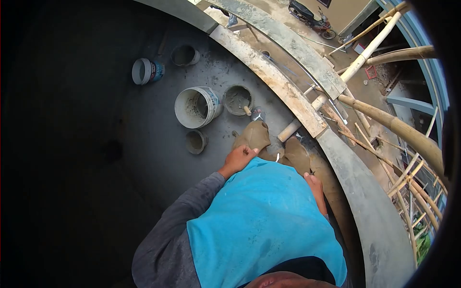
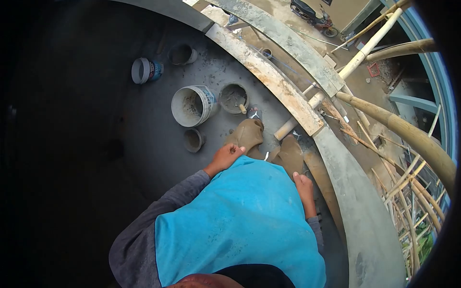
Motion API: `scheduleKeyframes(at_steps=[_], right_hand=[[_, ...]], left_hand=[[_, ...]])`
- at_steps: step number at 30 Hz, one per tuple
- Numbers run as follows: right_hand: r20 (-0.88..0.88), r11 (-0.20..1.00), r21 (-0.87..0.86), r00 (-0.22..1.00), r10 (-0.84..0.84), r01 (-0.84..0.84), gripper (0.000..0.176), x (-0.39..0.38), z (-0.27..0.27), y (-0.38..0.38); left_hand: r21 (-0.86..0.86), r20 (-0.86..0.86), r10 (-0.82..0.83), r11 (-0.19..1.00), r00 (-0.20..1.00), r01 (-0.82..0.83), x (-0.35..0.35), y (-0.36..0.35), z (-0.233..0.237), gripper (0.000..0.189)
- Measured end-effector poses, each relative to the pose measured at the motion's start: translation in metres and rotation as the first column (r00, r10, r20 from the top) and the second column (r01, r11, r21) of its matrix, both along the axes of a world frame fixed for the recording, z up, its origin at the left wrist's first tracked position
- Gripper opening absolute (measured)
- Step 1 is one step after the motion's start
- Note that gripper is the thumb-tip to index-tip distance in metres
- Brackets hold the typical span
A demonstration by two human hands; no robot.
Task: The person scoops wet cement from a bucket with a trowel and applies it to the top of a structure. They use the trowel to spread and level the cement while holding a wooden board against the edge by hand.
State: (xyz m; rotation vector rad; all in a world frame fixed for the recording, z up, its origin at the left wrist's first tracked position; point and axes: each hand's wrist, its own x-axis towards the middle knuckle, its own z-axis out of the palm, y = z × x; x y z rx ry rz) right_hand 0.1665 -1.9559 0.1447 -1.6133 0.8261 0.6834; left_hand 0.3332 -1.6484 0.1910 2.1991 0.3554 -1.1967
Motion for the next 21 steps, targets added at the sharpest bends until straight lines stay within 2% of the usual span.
scheduleKeyframes(at_steps=[1, 3, 4, 6, 8, 9, 11, 12, 14, 16, 18, 19, 21], right_hand=[[-0.003, 0.999, 0.021, 0.999, -0.042, 0.042, 0.051, -0.006, -0.016, 0.001], [-0.035, 0.992, 0.055, 0.993, -0.115, 0.116, 0.048, -0.004, -0.025, 0.002], [-0.027, 0.992, 0.043, 0.993, -0.115, 0.116, 0.048, -0.001, -0.023, 0.002], [-0.042, 0.999, -0.033, 0.998, -0.039, 0.038, 0.047, 0.009, -0.020, 0.007], [-0.046, 0.997, -0.044, 0.997, -0.058, 0.056, 0.047, 0.020, -0.013, 0.024], [-0.053, 0.996, -0.070, 0.997, -0.057, 0.054, 0.048, 0.027, -0.009, 0.037], [-0.058, 0.991, -0.131, 0.998, -0.021, 0.014, 0.047, 0.044, -0.006, 0.062], [-0.069, 0.991, -0.132, 0.998, 0.010, -0.019, 0.047, 0.058, -0.001, 0.078], [-0.081, 0.999, -0.034, 0.996, 0.022, -0.025, 0.045, 0.078, 0.011, 0.112], [-0.076, 0.998, -0.007, 0.995, 0.062, -0.062, 0.044, 0.110, 0.027, 0.142], [0.016, 0.986, -0.069, 0.988, 0.155, -0.154, 0.040, 0.130, 0.028, 0.160], [0.003, 0.982, -0.069, 0.984, 0.177, -0.176, 0.040, 0.144, 0.031, 0.171], [0.107, 0.972, -0.181, 0.980, 0.170, -0.149, 0.037, 0.166, 0.038, 0.190]], left_hand=[[0.034, 0.076, 0.011, 0.999, 0.997, -0.014, 0.003, -0.002, -0.002, 0.056], [0.068, 0.107, -0.006, 0.998, 0.994, -0.001, 0.005, -0.001, -0.011, 0.054], [0.109, 0.120, -0.029, 0.994, 0.992, 0.016, 0.004, 0.001, -0.015, 0.053], [0.082, 0.107, -0.047, 0.996, 0.993, 0.038, 0.013, 0.013, -0.027, 0.052], [0.071, 0.067, -0.180, 0.982, 0.981, 0.175, 0.025, 0.034, -0.043, 0.055], [0.056, 0.075, -0.181, 0.983, 0.981, 0.177, 0.032, 0.044, -0.046, 0.055], [0.204, 0.090, -0.323, 0.932, 0.942, 0.300, 0.040, 0.066, -0.052, 0.061], [0.200, 0.080, -0.294, 0.941, 0.953, 0.273, 0.046, 0.078, -0.054, 0.061], [0.145, -0.092, -0.204, 0.966, 0.975, 0.216, 0.058, 0.104, -0.055, 0.071], [0.125, -0.118, -0.177, 0.973, 0.977, 0.191, 0.052, 0.135, -0.085, 0.078], [0.101, -0.122, -0.177, 0.977, 0.977, 0.190, 0.045, 0.157, -0.104, 0.077], [0.097, -0.133, -0.156, 0.981, 0.979, 0.169, 0.044, 0.163, -0.107, 0.077], [0.077, -0.142, -0.078, 0.993, 0.987, 0.090, 0.039, 0.174, -0.111, 0.076]])
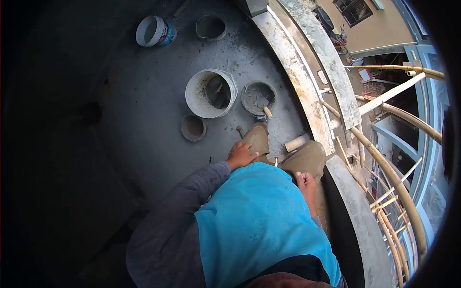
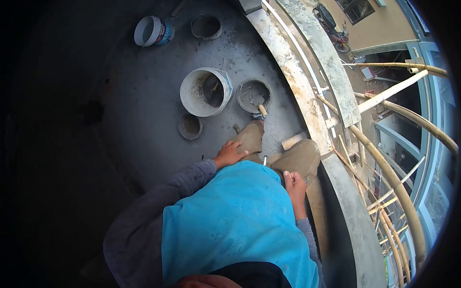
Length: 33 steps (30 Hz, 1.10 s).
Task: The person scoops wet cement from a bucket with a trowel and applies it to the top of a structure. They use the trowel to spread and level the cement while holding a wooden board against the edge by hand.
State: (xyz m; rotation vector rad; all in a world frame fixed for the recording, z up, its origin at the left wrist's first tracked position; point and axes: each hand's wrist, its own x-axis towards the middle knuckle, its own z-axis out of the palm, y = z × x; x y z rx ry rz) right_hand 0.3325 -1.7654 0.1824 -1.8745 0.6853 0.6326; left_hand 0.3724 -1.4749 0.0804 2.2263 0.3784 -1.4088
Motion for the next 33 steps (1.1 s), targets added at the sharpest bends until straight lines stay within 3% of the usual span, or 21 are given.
scheduleKeyframes(at_steps=[1, 4, 6, 8, 10, 12, 13, 15, 17, 18, 19, 21, 23, 24, 27, 28, 29, 31, 32, 33], right_hand=[[-0.012, 1.000, -0.005, 1.000, 0.019, -0.019, 0.037, 0.005, -0.001, 0.005], [0.189, 0.957, -0.197, 0.950, 0.250, -0.213, 0.033, 0.029, -0.014, 0.012], [0.181, 0.921, -0.276, 0.926, 0.331, -0.276, 0.032, 0.032, -0.039, 0.008], [0.119, 0.869, -0.328, 0.897, 0.426, -0.370, 0.031, 0.038, -0.079, 0.001], [0.036, 0.826, -0.309, 0.862, 0.506, -0.472, 0.028, 0.036, -0.112, 0.000], [0.019, 0.780, -0.260, 0.805, 0.593, -0.569, 0.025, 0.023, -0.142, 0.001], [0.076, 0.755, -0.248, 0.765, 0.640, -0.607, 0.023, 0.022, -0.174, -0.002], [0.011, 0.743, -0.145, 0.749, 0.662, -0.654, 0.022, 0.015, -0.215, -0.003], [-0.202, 0.781, -0.130, 0.788, 0.582, -0.611, 0.021, 0.020, -0.225, 0.006], [-0.132, 0.773, -0.160, 0.790, 0.599, -0.614, 0.020, 0.024, -0.225, 0.009], [-0.197, 0.763, -0.152, 0.775, 0.600, -0.629, 0.020, 0.023, -0.226, 0.004], [-0.094, 0.733, -0.094, 0.739, 0.667, -0.674, 0.020, 0.023, -0.225, -0.004], [-0.137, 0.725, -0.081, 0.728, 0.671, -0.684, 0.020, 0.022, -0.227, -0.007], [-0.116, 0.683, -0.048, 0.683, 0.721, -0.729, 0.020, 0.026, -0.228, -0.006], [-0.110, 0.631, -0.026, 0.629, 0.769, -0.776, 0.019, 0.033, -0.229, 0.005], [-0.115, 0.625, -0.039, 0.624, 0.773, -0.780, 0.019, 0.037, -0.228, 0.010], [-0.107, 0.623, -0.041, 0.623, 0.775, -0.782, 0.019, 0.038, -0.226, 0.014], [-0.121, 0.672, -0.096, 0.679, 0.725, -0.734, 0.018, 0.040, -0.229, 0.024], [-0.164, 0.673, -0.102, 0.679, 0.715, -0.733, 0.015, 0.046, -0.226, 0.031], [-0.136, 0.676, -0.125, 0.687, 0.714, -0.727, 0.015, 0.049, -0.226, 0.036]], left_hand=[[-0.005, -0.012, 0.019, 1.000, 1.000, -0.019, -0.003, 0.002, -0.002, 0.076], [0.043, 0.021, 0.053, 0.998, 0.998, -0.054, 0.002, 0.004, -0.023, 0.074], [0.076, 0.294, 0.182, 0.974, 0.938, -0.213, 0.005, 0.016, -0.058, 0.065], [0.114, 0.631, 0.357, 0.836, 0.689, -0.537, 0.029, 0.051, -0.123, 0.054], [0.146, 0.735, 0.426, 0.662, 0.528, -0.736, 0.048, 0.095, -0.181, 0.044], [0.100, 0.793, 0.426, 0.613, 0.435, -0.783, 0.065, 0.144, -0.232, 0.042], [0.151, 0.799, 0.373, 0.633, 0.471, -0.759, 0.083, 0.166, -0.254, 0.041], [0.260, 0.787, 0.247, 0.699, 0.566, -0.667, 0.094, 0.205, -0.293, 0.039], [0.332, 0.736, 0.107, 0.804, 0.668, -0.494, 0.094, 0.247, -0.363, 0.041], [0.278, 0.684, 0.121, 0.868, 0.719, -0.410, 0.095, 0.266, -0.391, 0.041], [0.277, 0.612, 0.100, 0.902, 0.785, -0.331, 0.096, 0.280, -0.420, 0.046], [-0.074, 0.515, 0.326, 0.938, 0.793, -0.338, 0.076, 0.330, -0.506, 0.048], [-0.061, 0.522, 0.294, 0.949, 0.800, -0.309, 0.084, 0.318, -0.526, 0.047], [-0.190, 0.347, 0.544, 0.838, 0.764, -0.511, 0.086, 0.315, -0.533, 0.047], [-0.167, 0.283, 0.468, 0.884, 0.837, -0.437, 0.081, 0.328, -0.550, 0.047], [-0.073, 0.428, 0.173, 0.985, 0.887, -0.157, 0.083, 0.327, -0.552, 0.051], [0.326, 0.306, -0.209, 0.940, 0.929, 0.104, 0.074, 0.338, -0.567, 0.054], [0.541, -0.015, -0.119, 0.834, 0.993, 0.108, 0.157, 0.260, -0.437, 0.055], [0.579, -0.109, -0.169, 0.790, 0.979, 0.201, 0.170, 0.253, -0.419, 0.053], [0.556, -0.079, -0.164, 0.811, 0.983, 0.180, 0.172, 0.256, -0.402, 0.051]])
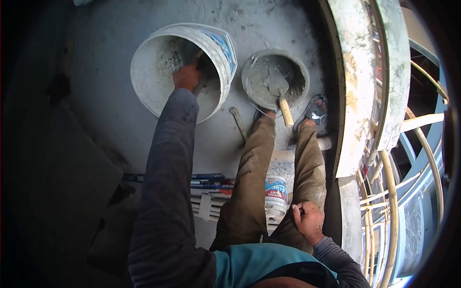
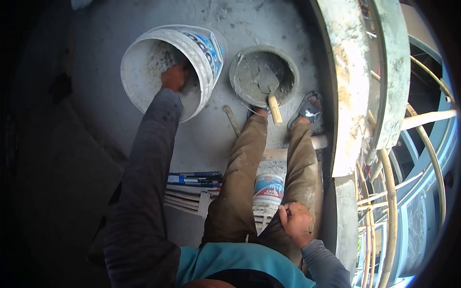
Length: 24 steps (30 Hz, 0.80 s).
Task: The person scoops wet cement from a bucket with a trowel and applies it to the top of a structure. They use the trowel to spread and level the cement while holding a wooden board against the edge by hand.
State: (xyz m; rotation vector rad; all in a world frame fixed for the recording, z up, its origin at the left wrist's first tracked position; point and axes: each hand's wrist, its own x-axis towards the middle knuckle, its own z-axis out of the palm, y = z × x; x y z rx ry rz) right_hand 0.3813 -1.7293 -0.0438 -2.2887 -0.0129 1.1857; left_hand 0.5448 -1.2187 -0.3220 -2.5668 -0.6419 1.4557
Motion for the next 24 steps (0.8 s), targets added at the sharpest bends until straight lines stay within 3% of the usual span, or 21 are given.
scheduleKeyframes(at_steps=[2, 3, 7, 8, 9, 11, 13, 15, 18, 19, 20, 22, 23, 24], right_hand=[[0.093, 0.999, 0.005, 0.995, -0.036, 0.036, 0.014, -0.001, -0.003, 0.006], [0.052, 0.998, -0.027, 0.997, -0.055, 0.057, 0.016, 0.001, -0.001, 0.009], [0.044, 0.984, -0.111, 0.989, -0.138, 0.142, 0.019, -0.003, -0.002, 0.014], [0.049, 0.983, -0.097, 0.987, -0.152, 0.156, 0.019, -0.007, -0.004, 0.013], [0.070, 0.976, -0.099, 0.980, -0.188, 0.194, 0.020, -0.010, -0.006, 0.010], [0.101, 0.964, -0.083, 0.964, -0.244, 0.253, 0.020, -0.009, -0.004, 0.007], [0.118, 0.954, -0.015, 0.948, -0.295, 0.299, 0.020, -0.008, -0.007, 0.002], [0.074, 0.928, 0.114, 0.929, -0.364, 0.354, 0.018, 0.003, -0.009, -0.001], [-0.091, 0.828, 0.319, 0.884, -0.458, 0.462, 0.016, 0.028, -0.010, 0.015], [-0.382, 0.649, 0.316, 0.719, -0.581, 0.692, 0.021, 0.036, -0.012, 0.023], [-0.633, 0.422, 0.246, 0.474, -0.612, 0.873, 0.027, 0.047, -0.015, 0.030], [-0.810, 0.084, 0.076, 0.111, -0.576, 0.994, 0.037, 0.077, -0.015, 0.034], [-0.800, 0.056, 0.072, 0.091, -0.593, 0.996, 0.037, 0.080, -0.022, 0.023], [-0.880, -0.105, 0.044, -0.011, -0.475, 0.994, 0.039, 0.076, -0.032, 0.012]], left_hand=[[-0.063, 0.060, 0.038, 0.997, 0.997, -0.034, -0.010, 0.010, 0.020, 0.051], [-0.089, 0.082, 0.069, 0.994, 0.994, -0.061, -0.020, 0.018, 0.029, 0.052], [-0.114, 0.377, 0.284, 0.959, 0.881, -0.260, -0.060, 0.032, 0.086, 0.049], [-0.244, 0.321, 0.630, 0.776, 0.707, -0.581, -0.058, 0.023, 0.119, 0.044], [-0.346, 0.219, 0.879, 0.477, 0.424, -0.808, -0.056, 0.011, 0.153, 0.040], [-0.513, 0.163, 0.985, 0.136, 0.059, -0.848, -0.074, 0.002, 0.196, 0.034], [-0.681, -0.014, 0.950, -0.238, -0.313, -0.692, -0.094, -0.017, 0.227, 0.035], [-0.751, -0.306, 0.831, -0.511, -0.464, -0.419, -0.105, -0.055, 0.251, 0.038], [-0.582, -0.558, 0.660, -0.743, -0.503, -0.329, -0.095, -0.139, 0.272, 0.042], [-0.491, -0.620, 0.573, -0.816, -0.536, -0.305, -0.086, -0.175, 0.279, 0.044], [-0.446, -0.677, 0.552, -0.834, -0.487, -0.324, -0.084, -0.210, 0.279, 0.045], [-0.323, -0.761, 0.495, -0.850, -0.420, -0.416, -0.070, -0.283, 0.282, 0.045], [-0.253, -0.783, 0.468, -0.841, -0.409, -0.479, -0.060, -0.319, 0.290, 0.044], [-0.242, -0.784, 0.472, -0.830, -0.403, -0.503, -0.055, -0.353, 0.294, 0.044]])
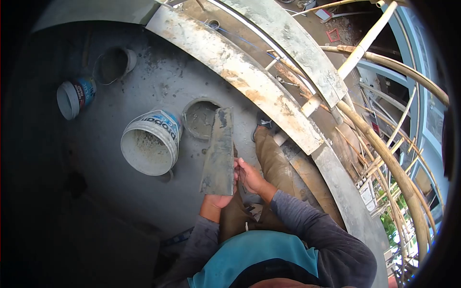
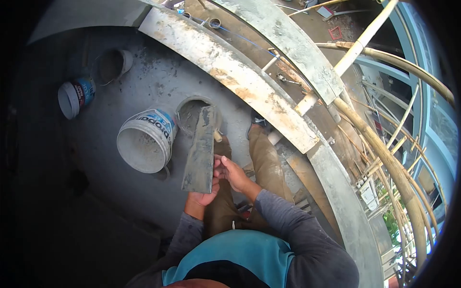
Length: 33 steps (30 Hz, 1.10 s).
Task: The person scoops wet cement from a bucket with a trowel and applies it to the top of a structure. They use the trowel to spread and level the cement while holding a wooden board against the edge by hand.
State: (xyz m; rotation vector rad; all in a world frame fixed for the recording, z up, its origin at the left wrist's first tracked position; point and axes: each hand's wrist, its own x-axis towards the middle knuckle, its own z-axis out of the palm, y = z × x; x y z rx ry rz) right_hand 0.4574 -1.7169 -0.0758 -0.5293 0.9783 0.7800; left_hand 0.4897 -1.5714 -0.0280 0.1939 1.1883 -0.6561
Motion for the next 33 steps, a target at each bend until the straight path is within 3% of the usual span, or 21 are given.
scheduleKeyframes(at_steps=[1, 4, 6, 8, 9, 10, 12, 14, 16, 17, 19, 20, 21, 23, 24, 25, 26, 28, 29, 31, 33], right_hand=[[-0.034, 0.977, 0.150, 0.988, -0.150, 0.153, 0.041, -0.001, -0.004, -0.013], [-0.050, 0.919, 0.298, 0.965, -0.256, 0.259, 0.038, -0.005, 0.001, -0.079], [-0.094, 0.926, 0.196, 0.946, -0.311, 0.324, 0.036, 0.002, 0.017, -0.114], [-0.068, 0.988, 0.002, 0.986, -0.155, 0.155, 0.035, 0.006, 0.035, -0.153], [-0.031, 0.956, 0.185, 0.974, -0.226, 0.228, 0.035, -0.005, 0.032, -0.174], [-0.026, 0.950, 0.183, 0.967, -0.253, 0.253, 0.035, -0.012, 0.029, -0.182], [0.085, 0.964, -0.116, 0.969, -0.230, 0.239, 0.035, -0.023, 0.025, -0.194], [0.086, 0.971, -0.042, 0.969, -0.231, 0.235, 0.037, -0.041, 0.019, -0.207], [0.085, 0.948, -0.109, 0.953, -0.292, 0.300, 0.041, -0.056, 0.014, -0.224], [0.013, 0.933, -0.184, 0.950, -0.311, 0.308, 0.047, -0.073, 0.008, -0.233], [-0.065, 0.893, -0.308, 0.929, -0.364, 0.328, 0.049, -0.094, -0.001, -0.246], [-0.138, 0.852, -0.422, 0.907, -0.397, 0.309, 0.051, -0.106, -0.006, -0.253], [-0.104, 0.863, -0.379, 0.912, -0.397, 0.332, 0.050, -0.119, -0.012, -0.262], [-0.127, 0.847, -0.446, 0.915, -0.382, 0.291, 0.046, -0.117, -0.008, -0.272], [-0.142, 0.825, -0.512, 0.923, -0.356, 0.240, 0.043, -0.114, -0.010, -0.278], [-0.141, 0.817, -0.520, 0.918, -0.372, 0.251, 0.043, -0.112, -0.021, -0.280], [-0.124, 0.716, -0.693, 0.964, -0.237, 0.087, 0.040, -0.113, -0.031, -0.281], [-0.211, 0.347, -0.912, 0.975, 0.066, -0.221, 0.035, -0.116, -0.050, -0.291], [-0.280, 0.321, -0.901, 0.957, 0.080, -0.291, 0.035, -0.101, -0.052, -0.301], [-0.394, 0.317, -0.855, 0.911, 0.117, -0.411, 0.034, -0.067, -0.056, -0.324], [-0.490, 0.311, -0.798, 0.856, 0.165, -0.516, 0.034, -0.055, -0.079, -0.341]], left_hand=[[-0.006, -0.020, -0.047, 0.999, 0.999, 0.046, 0.003, -0.032, 0.004, 0.043], [-0.022, -0.023, -0.197, 0.980, 0.980, 0.196, 0.000, -0.096, 0.006, 0.039], [-0.040, 0.023, -0.300, 0.953, 0.954, 0.300, 0.004, -0.128, 0.001, 0.038], [-0.139, 0.075, -0.445, 0.881, 0.892, 0.452, -0.003, -0.149, 0.003, 0.036], [-0.268, 0.136, -0.482, 0.823, 0.866, 0.500, -0.002, -0.156, 0.001, 0.038], [-0.268, 0.142, -0.505, 0.809, 0.852, 0.524, -0.004, -0.163, 0.000, 0.038], [-0.187, 0.093, -0.804, 0.565, 0.587, 0.804, -0.006, -0.175, 0.003, 0.040], [-0.210, 0.156, -0.796, 0.552, 0.585, 0.807, -0.007, -0.170, -0.005, 0.040], [-0.059, 0.064, -0.956, 0.283, 0.286, 0.957, 0.007, -0.171, -0.009, 0.043], [-0.035, -0.004, -0.960, 0.281, 0.281, 0.959, 0.021, -0.169, -0.013, 0.046], [0.083, -0.034, -0.989, 0.140, 0.143, 0.987, 0.056, -0.161, -0.034, 0.048], [0.197, -0.062, -0.991, 0.104, 0.119, 0.975, 0.074, -0.159, -0.052, 0.051], [0.350, -0.117, -0.979, 0.116, 0.166, 0.930, 0.091, -0.158, -0.075, 0.055], [0.757, -0.283, -0.949, -0.134, 0.136, 0.639, 0.125, -0.154, -0.147, 0.059], [0.754, -0.282, -0.952, -0.141, 0.123, 0.642, 0.146, -0.159, -0.173, 0.059], [0.807, -0.531, -0.845, -0.482, 0.060, 0.341, 0.168, -0.169, -0.200, 0.067], [0.672, -0.737, -0.670, -0.740, 0.095, -0.008, 0.186, -0.178, -0.228, 0.075], [0.578, -0.802, -0.547, -0.812, 0.242, 0.080, 0.216, -0.206, -0.268, 0.084], [0.578, -0.805, -0.549, -0.811, 0.224, 0.090, 0.223, -0.220, -0.284, 0.084], [0.692, -0.688, -0.530, -0.685, 0.496, 0.227, 0.232, -0.240, -0.306, 0.093], [0.646, -0.732, -0.465, -0.706, 0.499, 0.289, 0.234, -0.251, -0.321, 0.095]])
